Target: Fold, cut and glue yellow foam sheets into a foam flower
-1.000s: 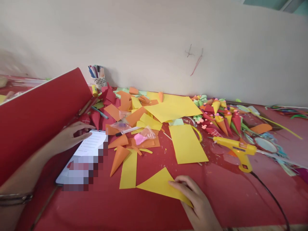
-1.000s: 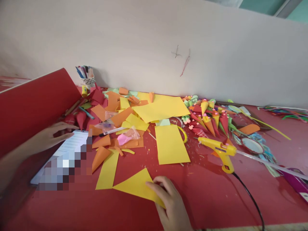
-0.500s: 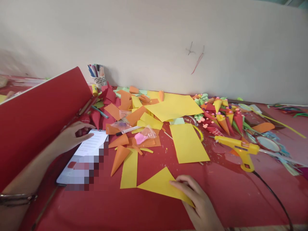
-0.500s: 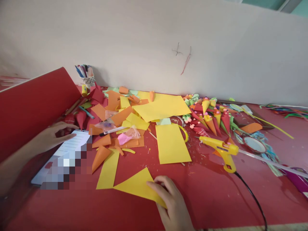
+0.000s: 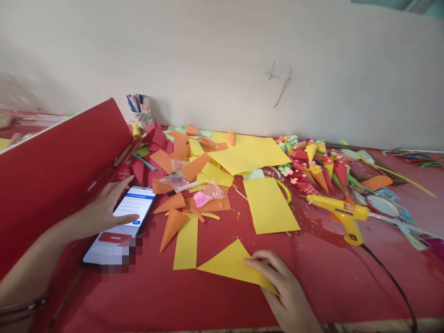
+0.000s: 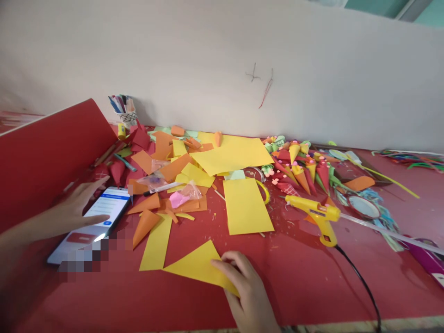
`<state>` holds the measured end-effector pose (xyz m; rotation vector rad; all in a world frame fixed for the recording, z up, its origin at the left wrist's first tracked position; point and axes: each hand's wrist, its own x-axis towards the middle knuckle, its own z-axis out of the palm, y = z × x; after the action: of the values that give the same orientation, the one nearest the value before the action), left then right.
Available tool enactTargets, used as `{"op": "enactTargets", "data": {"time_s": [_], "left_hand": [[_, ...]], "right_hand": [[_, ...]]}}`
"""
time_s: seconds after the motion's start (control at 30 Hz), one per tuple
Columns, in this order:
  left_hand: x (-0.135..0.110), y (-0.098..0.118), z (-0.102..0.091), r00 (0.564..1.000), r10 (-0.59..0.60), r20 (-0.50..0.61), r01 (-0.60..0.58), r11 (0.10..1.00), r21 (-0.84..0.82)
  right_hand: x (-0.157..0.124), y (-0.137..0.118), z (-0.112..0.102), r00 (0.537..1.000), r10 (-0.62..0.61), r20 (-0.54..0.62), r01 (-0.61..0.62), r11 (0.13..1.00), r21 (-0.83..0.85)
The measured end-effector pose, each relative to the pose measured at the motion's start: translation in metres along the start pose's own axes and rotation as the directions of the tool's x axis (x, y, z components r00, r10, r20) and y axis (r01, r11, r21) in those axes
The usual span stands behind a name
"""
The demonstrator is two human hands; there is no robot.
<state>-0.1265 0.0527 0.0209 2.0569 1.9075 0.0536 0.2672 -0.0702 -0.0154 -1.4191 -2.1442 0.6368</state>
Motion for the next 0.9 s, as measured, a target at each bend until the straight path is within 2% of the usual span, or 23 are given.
{"op": "enactTargets", "data": {"time_s": [0.23,0.37,0.43,0.5,0.57,0.6,0.67,0.77,0.83,0.9], "left_hand": [[0.001,-0.006,0.006,1.0,0.028,-0.012,-0.026,0.993,0.114],[-0.001,-0.003,0.001,0.999,0.029,-0.016,-0.028,0.996,0.08],[-0.004,0.002,-0.002,0.999,-0.003,-0.049,0.006,0.998,0.061],[-0.008,0.011,-0.005,0.991,-0.005,-0.136,0.015,0.997,0.074],[-0.018,0.027,-0.004,0.97,0.082,-0.227,-0.062,0.994,0.093],[-0.025,0.037,-0.001,0.96,0.17,-0.224,-0.154,0.984,0.087],[-0.043,0.063,0.008,0.933,0.314,-0.174,-0.312,0.949,0.042],[-0.074,0.104,0.029,0.892,0.442,-0.099,-0.449,0.892,-0.059],[-0.088,0.129,0.045,0.875,0.474,-0.1,-0.482,0.871,-0.096],[-0.095,0.148,0.056,0.874,0.463,-0.15,-0.482,0.866,-0.134]], "right_hand": [[0.0,-0.002,0.0,1.0,-0.007,-0.014,0.007,1.0,0.009],[0.0,-0.004,-0.001,1.0,0.016,-0.01,-0.015,1.0,0.021],[0.0,-0.005,-0.001,1.0,0.013,-0.018,-0.012,0.999,0.031],[0.0,-0.005,-0.001,1.0,0.004,-0.027,-0.003,0.999,0.04],[0.0,-0.005,-0.001,1.0,0.003,-0.028,-0.001,0.999,0.044],[0.0,-0.006,-0.001,1.0,0.003,-0.03,-0.002,0.999,0.041],[-0.001,-0.008,-0.002,0.999,0.001,-0.034,0.0,1.0,0.031],[-0.001,-0.014,-0.003,0.997,-0.031,-0.076,0.033,0.999,0.023],[0.001,-0.019,-0.003,0.99,-0.077,-0.12,0.079,0.997,0.005],[0.004,-0.023,-0.004,0.977,-0.138,-0.165,0.132,0.99,-0.045]]}}
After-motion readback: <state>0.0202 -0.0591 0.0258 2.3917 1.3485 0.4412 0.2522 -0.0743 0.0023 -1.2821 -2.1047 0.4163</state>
